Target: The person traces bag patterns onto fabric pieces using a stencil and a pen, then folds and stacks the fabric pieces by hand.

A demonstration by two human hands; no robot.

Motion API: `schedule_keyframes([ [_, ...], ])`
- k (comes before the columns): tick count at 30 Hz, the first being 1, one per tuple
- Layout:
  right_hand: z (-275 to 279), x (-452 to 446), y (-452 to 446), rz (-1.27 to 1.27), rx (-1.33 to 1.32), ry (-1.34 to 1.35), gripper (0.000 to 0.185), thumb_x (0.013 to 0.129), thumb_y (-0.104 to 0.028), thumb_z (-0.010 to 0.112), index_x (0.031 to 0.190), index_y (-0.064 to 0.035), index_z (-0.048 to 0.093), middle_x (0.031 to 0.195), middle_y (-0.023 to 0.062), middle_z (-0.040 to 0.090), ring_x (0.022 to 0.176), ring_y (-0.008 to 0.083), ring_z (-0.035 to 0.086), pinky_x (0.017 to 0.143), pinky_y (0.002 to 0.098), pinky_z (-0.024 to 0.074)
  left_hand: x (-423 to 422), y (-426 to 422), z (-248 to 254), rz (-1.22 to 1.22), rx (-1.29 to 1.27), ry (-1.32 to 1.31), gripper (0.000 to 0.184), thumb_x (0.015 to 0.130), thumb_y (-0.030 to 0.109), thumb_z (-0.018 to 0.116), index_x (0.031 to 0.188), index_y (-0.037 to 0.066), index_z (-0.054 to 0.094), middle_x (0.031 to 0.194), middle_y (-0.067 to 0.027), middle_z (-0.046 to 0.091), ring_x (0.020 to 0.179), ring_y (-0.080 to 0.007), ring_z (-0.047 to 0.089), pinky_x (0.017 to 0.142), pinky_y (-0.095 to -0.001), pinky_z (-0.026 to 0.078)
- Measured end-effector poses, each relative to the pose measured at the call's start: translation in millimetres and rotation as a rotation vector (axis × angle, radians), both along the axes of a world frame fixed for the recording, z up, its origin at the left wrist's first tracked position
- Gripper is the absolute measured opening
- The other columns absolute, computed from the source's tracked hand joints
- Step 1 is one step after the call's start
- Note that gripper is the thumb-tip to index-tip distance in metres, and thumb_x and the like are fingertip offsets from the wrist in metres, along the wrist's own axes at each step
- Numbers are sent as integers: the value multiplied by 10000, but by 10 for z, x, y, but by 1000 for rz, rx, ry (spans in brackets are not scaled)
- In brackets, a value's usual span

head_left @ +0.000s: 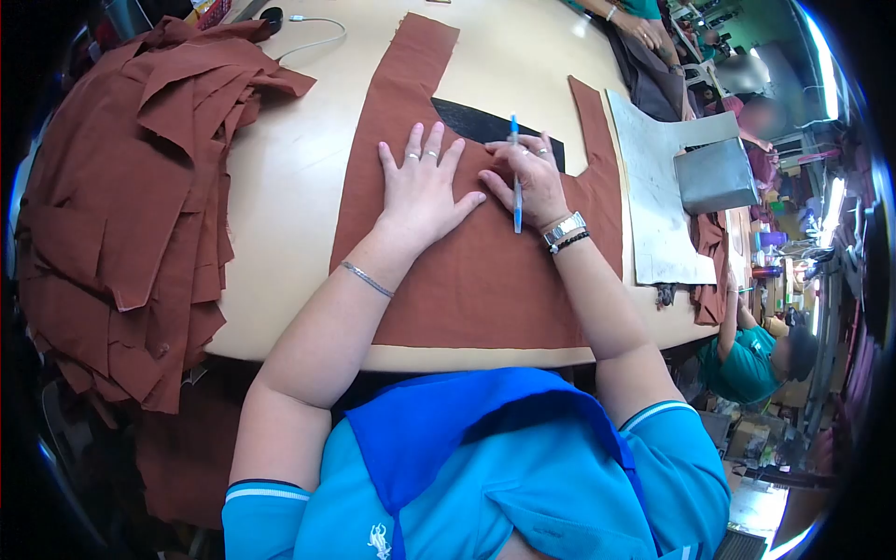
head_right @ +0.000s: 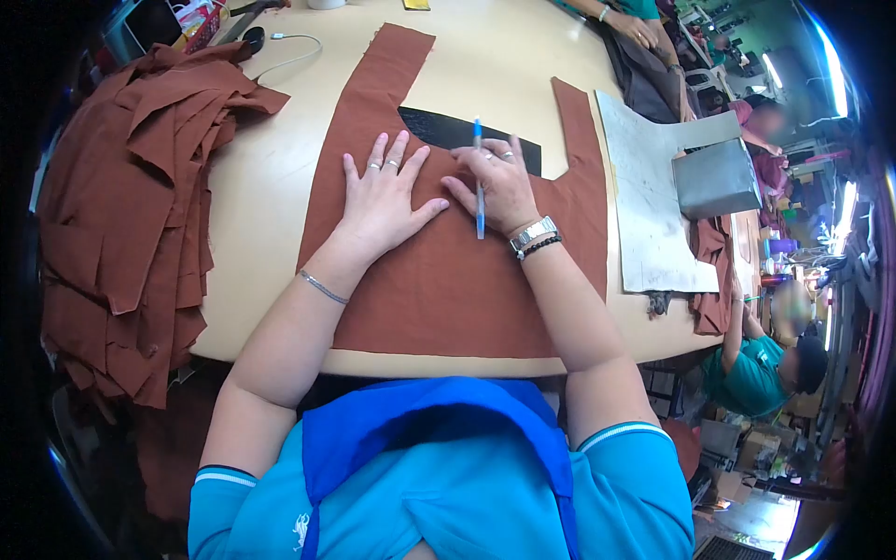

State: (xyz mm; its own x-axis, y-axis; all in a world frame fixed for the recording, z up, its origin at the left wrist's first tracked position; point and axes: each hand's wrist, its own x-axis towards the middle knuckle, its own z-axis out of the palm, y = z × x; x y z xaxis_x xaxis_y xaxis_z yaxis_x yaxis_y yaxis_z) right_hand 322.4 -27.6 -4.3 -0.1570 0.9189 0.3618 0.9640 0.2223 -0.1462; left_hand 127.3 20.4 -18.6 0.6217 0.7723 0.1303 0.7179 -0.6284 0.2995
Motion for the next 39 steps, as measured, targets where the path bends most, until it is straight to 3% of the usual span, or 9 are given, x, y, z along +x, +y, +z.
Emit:
schedule_keyframes([
  [2,-25,1,45,162,36,-15,301,807,-346,736,998,-140,627,867,-19,687,1076,281,566,1089,603,279,-6,10,34,-2,-11,11,783,864,622,545,1478,168,374,1570,-135,243,1470,-325,169,1101,-699,146],
  [7,-8,30,5,-52,39,39,225,815,-258,740,935,-119,610,1062,30,686,1048,292,591,1041,605,322,-8,-2,20,-1,-12,-4,783,863,624,547,1476,167,379,1569,-133,247,1471,-323,166,1100,-699,146],
  [11,36,-7,-172,68,162,168,219,799,-179,756,914,-96,589,1057,78,680,1004,286,614,1037,503,370,-12,17,-7,-10,0,-10,792,858,628,552,1479,169,375,1571,-130,248,1474,-317,160,1102,-698,141],
  [17,104,-12,-919,123,-56,209,268,768,-154,777,961,-58,619,1180,158,652,1084,341,618,948,446,493,-9,7,29,-4,-24,16,807,856,643,546,1485,172,363,1580,-124,233,1479,-313,144,1112,-691,120],
  [20,56,221,-1021,-258,-11,258,291,767,-167,786,979,-47,627,1189,161,649,1098,336,614,952,410,494,4,-11,48,-4,-40,31,818,858,653,537,1492,173,348,1590,-118,208,1483,-305,128,1117,-688,102],
  [23,242,-26,-1106,96,-116,65,308,764,-177,788,985,-43,622,1187,161,650,1095,334,615,935,423,497,-4,-7,24,-4,-27,33,818,861,655,532,1494,173,342,1591,-117,204,1485,-301,116,1116,-691,99],
  [27,28,310,-1048,-221,24,237,289,769,-174,781,978,-54,621,1181,156,653,1097,336,615,940,423,497,-3,-13,14,-12,-17,38,812,868,654,521,1496,174,336,1589,-118,207,1486,-300,110,1111,-697,102],
  [35,87,656,-1294,-365,-8,154,303,763,-195,790,968,-40,630,1146,166,662,1061,323,631,909,404,511,-2,-19,-10,-20,6,21,807,869,654,518,1489,168,347,1580,-124,225,1482,-307,121,1103,-703,123],
  [39,155,663,-1357,-151,-4,54,312,769,-194,786,989,-31,635,1127,162,672,1041,324,637,887,393,519,-8,8,10,-16,5,32,814,868,657,521,1493,170,337,1581,-124,223,1482,-308,119,1103,-701,120],
])
